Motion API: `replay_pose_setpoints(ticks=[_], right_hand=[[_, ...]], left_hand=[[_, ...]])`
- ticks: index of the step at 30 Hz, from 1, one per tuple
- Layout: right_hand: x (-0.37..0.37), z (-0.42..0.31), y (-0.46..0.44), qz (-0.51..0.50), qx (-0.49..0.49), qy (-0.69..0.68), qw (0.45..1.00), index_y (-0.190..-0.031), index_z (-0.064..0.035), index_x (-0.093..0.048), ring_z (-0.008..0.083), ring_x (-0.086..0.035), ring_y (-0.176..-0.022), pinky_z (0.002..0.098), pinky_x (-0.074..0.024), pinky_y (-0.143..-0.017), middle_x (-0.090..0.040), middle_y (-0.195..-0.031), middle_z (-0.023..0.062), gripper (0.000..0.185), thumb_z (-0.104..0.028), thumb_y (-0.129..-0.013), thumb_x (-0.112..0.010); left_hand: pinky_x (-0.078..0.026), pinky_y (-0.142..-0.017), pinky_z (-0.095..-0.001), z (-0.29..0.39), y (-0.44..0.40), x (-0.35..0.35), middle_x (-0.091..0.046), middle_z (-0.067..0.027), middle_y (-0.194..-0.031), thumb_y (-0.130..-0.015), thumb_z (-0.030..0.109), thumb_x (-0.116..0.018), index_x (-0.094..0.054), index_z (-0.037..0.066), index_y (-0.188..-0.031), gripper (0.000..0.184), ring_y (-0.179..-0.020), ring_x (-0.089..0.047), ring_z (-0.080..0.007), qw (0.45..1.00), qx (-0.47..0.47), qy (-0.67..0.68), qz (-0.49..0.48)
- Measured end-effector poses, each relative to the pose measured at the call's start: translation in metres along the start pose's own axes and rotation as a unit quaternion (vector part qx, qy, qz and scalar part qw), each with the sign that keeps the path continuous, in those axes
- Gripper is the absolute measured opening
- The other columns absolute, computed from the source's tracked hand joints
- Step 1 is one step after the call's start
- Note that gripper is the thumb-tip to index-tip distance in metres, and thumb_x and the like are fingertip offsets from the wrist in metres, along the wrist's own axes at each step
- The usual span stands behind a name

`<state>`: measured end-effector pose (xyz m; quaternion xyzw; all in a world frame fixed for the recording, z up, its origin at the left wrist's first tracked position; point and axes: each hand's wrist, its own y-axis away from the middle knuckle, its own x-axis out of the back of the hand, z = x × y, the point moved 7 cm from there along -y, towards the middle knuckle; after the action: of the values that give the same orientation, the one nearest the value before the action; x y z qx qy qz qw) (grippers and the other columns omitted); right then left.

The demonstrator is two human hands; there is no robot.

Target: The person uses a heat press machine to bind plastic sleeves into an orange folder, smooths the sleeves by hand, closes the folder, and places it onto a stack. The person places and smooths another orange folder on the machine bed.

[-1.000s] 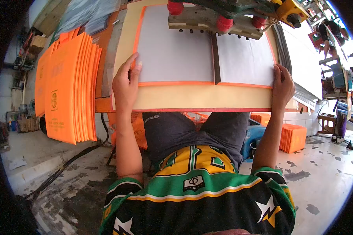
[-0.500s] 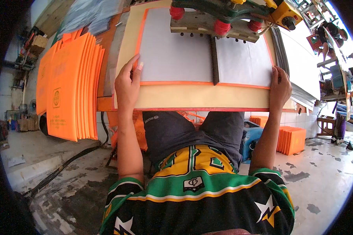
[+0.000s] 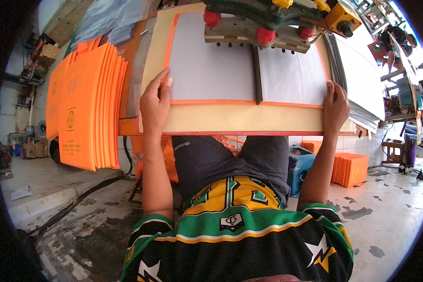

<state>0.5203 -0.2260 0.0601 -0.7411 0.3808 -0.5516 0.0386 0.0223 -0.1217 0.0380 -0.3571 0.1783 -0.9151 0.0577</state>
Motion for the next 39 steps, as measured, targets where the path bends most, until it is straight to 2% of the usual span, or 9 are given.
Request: replay_pose_setpoints(ticks=[4, 9, 11, 12, 14, 17, 21, 27, 39], right_hand=[[-0.002, 0.005, 0.000, -0.015, -0.005, 0.000, 1.000, -0.121, -0.0068, -0.078, 0.0381, -0.075, -0.106, 0.0480, -0.0572, -0.091, -0.077, -0.116, 0.0171, 0.039, -0.039, -0.113, -0.056], [0.000, 0.010, 0.010, -0.008, 0.069, -0.063, 0.996, -0.130, -0.0056, -0.076, 0.0298, -0.077, -0.106, 0.0418, -0.0586, -0.091, -0.079, -0.119, 0.0154, 0.038, -0.036, -0.114, -0.059], [0.003, 0.014, 0.020, -0.033, 0.037, -0.082, 0.995, -0.130, -0.0053, -0.075, 0.0344, -0.075, -0.111, 0.0439, -0.0576, -0.095, -0.077, -0.123, 0.0186, 0.038, -0.035, -0.113, -0.059], [0.001, 0.018, 0.022, -0.058, 0.004, -0.102, 0.993, -0.130, -0.0050, -0.075, 0.0390, -0.073, -0.117, 0.0461, -0.0566, -0.099, -0.075, -0.127, 0.0217, 0.037, -0.033, -0.112, -0.058], [0.003, 0.020, 0.025, -0.052, 0.011, -0.117, 0.992, -0.130, -0.0046, -0.074, 0.0382, -0.073, -0.118, 0.0456, -0.0566, -0.099, -0.075, -0.126, 0.0216, 0.036, -0.032, -0.112, -0.058], [0.006, 0.019, 0.028, -0.048, -0.012, -0.138, 0.989, -0.130, -0.0038, -0.074, 0.0369, -0.073, -0.119, 0.0447, -0.0565, -0.099, -0.076, -0.125, 0.0214, 0.035, -0.030, -0.112, -0.058], [0.007, 0.014, 0.027, -0.041, -0.044, -0.138, 0.989, -0.129, -0.0019, -0.074, 0.0360, -0.073, -0.118, 0.0437, -0.0559, -0.099, -0.077, -0.123, 0.0214, 0.033, -0.025, -0.113, -0.057], [0.008, 0.017, 0.031, -0.015, -0.027, -0.172, 0.985, -0.127, 0.0022, -0.072, 0.0363, -0.074, -0.115, 0.0428, -0.0552, -0.100, -0.076, -0.121, 0.0223, 0.030, -0.020, -0.112, -0.057], [0.012, 0.012, 0.031, -0.001, -0.009, -0.132, 0.991, -0.124, 0.0000, -0.073, 0.0367, -0.075, -0.110, 0.0453, -0.0564, -0.095, -0.077, -0.118, 0.0225, 0.029, -0.021, -0.112, -0.057]], left_hand=[[-0.056, -0.102, -0.0416, -0.001, 0.000, 0.000, -0.075, -0.0211, -0.131, -0.110, 0.029, -0.063, -0.071, 0.006, -0.139, 0.038, -0.121, -0.073, -0.0359, 1.000, 0.005, -0.003, -0.009], [-0.056, -0.102, -0.0418, -0.003, 0.007, 0.000, -0.074, -0.0220, -0.135, -0.110, 0.030, -0.063, -0.071, 0.006, -0.140, 0.039, -0.125, -0.072, -0.0357, 0.998, 0.052, 0.009, -0.044], [-0.057, -0.092, -0.0391, 0.007, 0.010, 0.004, -0.076, -0.0173, -0.125, -0.108, 0.028, -0.067, -0.069, 0.007, -0.143, 0.040, -0.109, -0.074, -0.0301, 0.999, -0.050, -0.004, -0.002], [-0.057, -0.092, -0.0391, 0.009, 0.013, 0.007, -0.076, -0.0173, -0.125, -0.108, 0.028, -0.067, -0.069, 0.007, -0.143, 0.040, -0.109, -0.074, -0.0301, 0.999, -0.050, -0.004, -0.004], [-0.055, -0.081, -0.0352, 0.011, 0.024, 0.007, -0.071, -0.0099, -0.109, -0.103, 0.028, -0.076, -0.068, 0.010, -0.146, 0.048, -0.089, -0.066, -0.0219, 0.996, 0.000, 0.029, -0.084], [-0.051, -0.071, -0.0322, 0.015, 0.034, 0.010, -0.060, -0.0058, -0.098, -0.096, 0.031, -0.084, -0.068, 0.012, -0.147, 0.057, -0.078, -0.054, -0.0170, 0.995, -0.012, 0.030, -0.093], [-0.050, -0.069, -0.0313, 0.020, 0.033, 0.011, -0.062, -0.0065, -0.099, -0.093, 0.034, -0.086, -0.068, 0.013, -0.147, 0.060, -0.078, -0.056, -0.0165, 0.997, -0.045, -0.010, -0.061], [-0.049, -0.065, -0.0317, 0.020, 0.034, 0.010, -0.061, -0.0054, -0.094, -0.092, 0.027, -0.087, -0.074, 0.013, -0.140, 0.052, -0.074, -0.054, -0.0148, 0.998, -0.049, -0.005, -0.041], [-0.047, -0.063, -0.0328, 0.017, 0.036, 0.012, -0.060, -0.0049, -0.088, -0.091, 0.030, -0.088, -0.075, 0.012, -0.138, 0.052, -0.069, -0.050, -0.0149, 0.998, -0.045, -0.033, -0.021]])
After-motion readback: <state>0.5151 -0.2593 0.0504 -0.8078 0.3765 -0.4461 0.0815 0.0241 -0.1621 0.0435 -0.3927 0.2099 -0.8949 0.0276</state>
